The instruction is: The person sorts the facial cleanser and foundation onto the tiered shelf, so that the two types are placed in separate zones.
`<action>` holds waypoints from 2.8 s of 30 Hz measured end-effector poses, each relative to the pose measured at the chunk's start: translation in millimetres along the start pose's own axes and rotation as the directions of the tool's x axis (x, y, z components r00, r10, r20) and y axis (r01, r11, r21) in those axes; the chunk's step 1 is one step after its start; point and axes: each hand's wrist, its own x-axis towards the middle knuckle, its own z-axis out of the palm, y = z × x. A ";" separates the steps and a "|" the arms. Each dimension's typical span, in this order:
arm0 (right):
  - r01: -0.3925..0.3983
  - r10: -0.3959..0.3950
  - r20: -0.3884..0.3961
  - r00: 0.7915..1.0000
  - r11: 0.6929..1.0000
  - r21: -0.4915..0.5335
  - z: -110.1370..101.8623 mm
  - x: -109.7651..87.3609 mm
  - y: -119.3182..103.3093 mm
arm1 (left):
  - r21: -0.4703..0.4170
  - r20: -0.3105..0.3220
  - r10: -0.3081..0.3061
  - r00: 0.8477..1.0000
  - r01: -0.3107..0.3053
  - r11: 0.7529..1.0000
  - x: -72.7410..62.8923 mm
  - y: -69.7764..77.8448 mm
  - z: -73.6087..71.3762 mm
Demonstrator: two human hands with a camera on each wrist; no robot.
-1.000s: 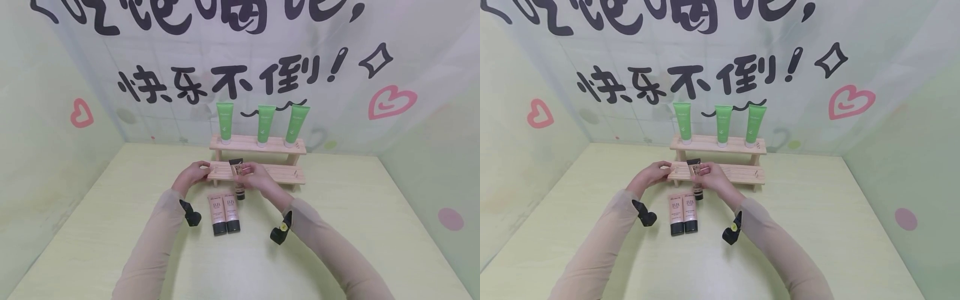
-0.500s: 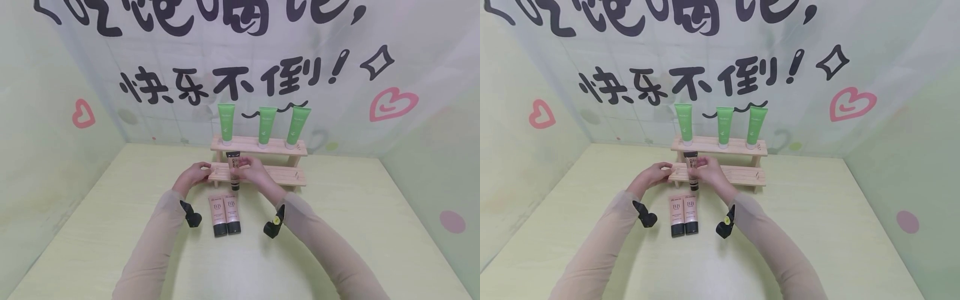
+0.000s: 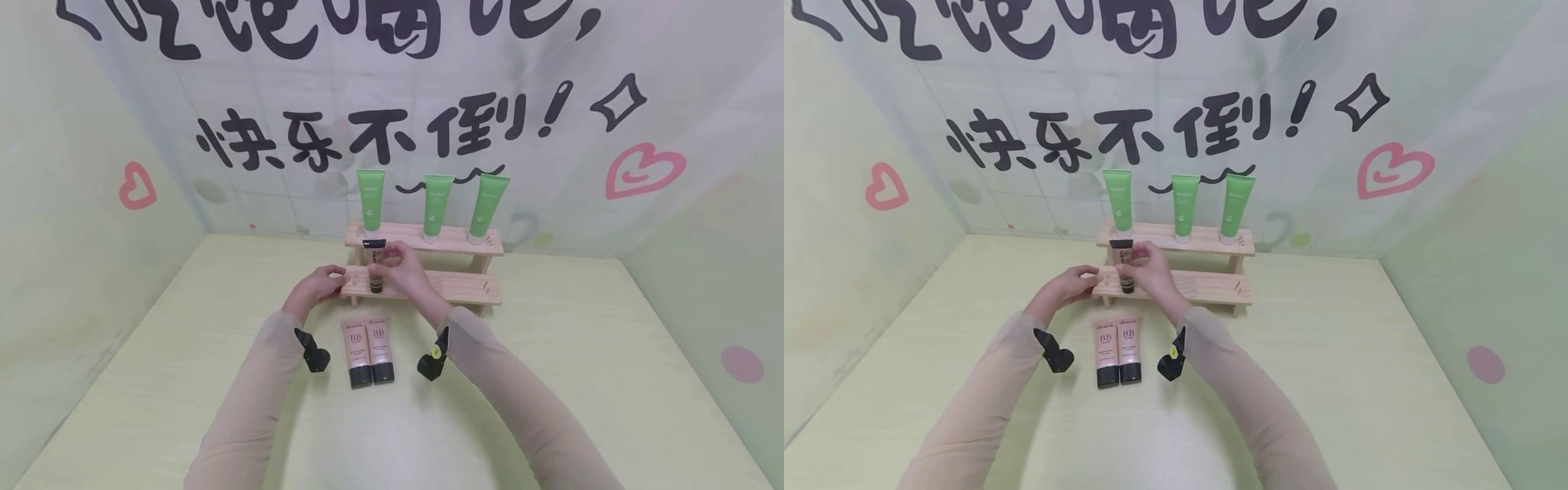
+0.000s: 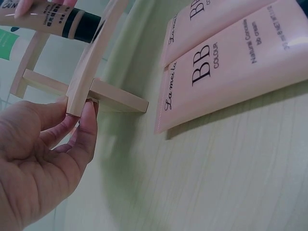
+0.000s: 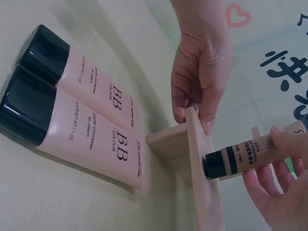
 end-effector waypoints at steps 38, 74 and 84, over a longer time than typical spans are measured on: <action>0.036 -0.036 0.071 0.997 0.999 0.004 11.9 15.6 13.7 | -0.001 -0.001 0.004 1.000 -0.004 1.000 3.2 -2.1 -0.3; -0.137 0.152 0.147 0.977 0.984 -0.112 -12.3 -24.9 35.9 | 0.005 0.007 -0.029 1.000 0.029 1.000 1.2 -0.7 0.7; -0.183 0.235 0.272 0.933 0.962 -0.204 -13.4 -32.7 42.6 | 0.001 0.008 -0.027 1.000 0.027 1.000 -3.1 4.9 -0.6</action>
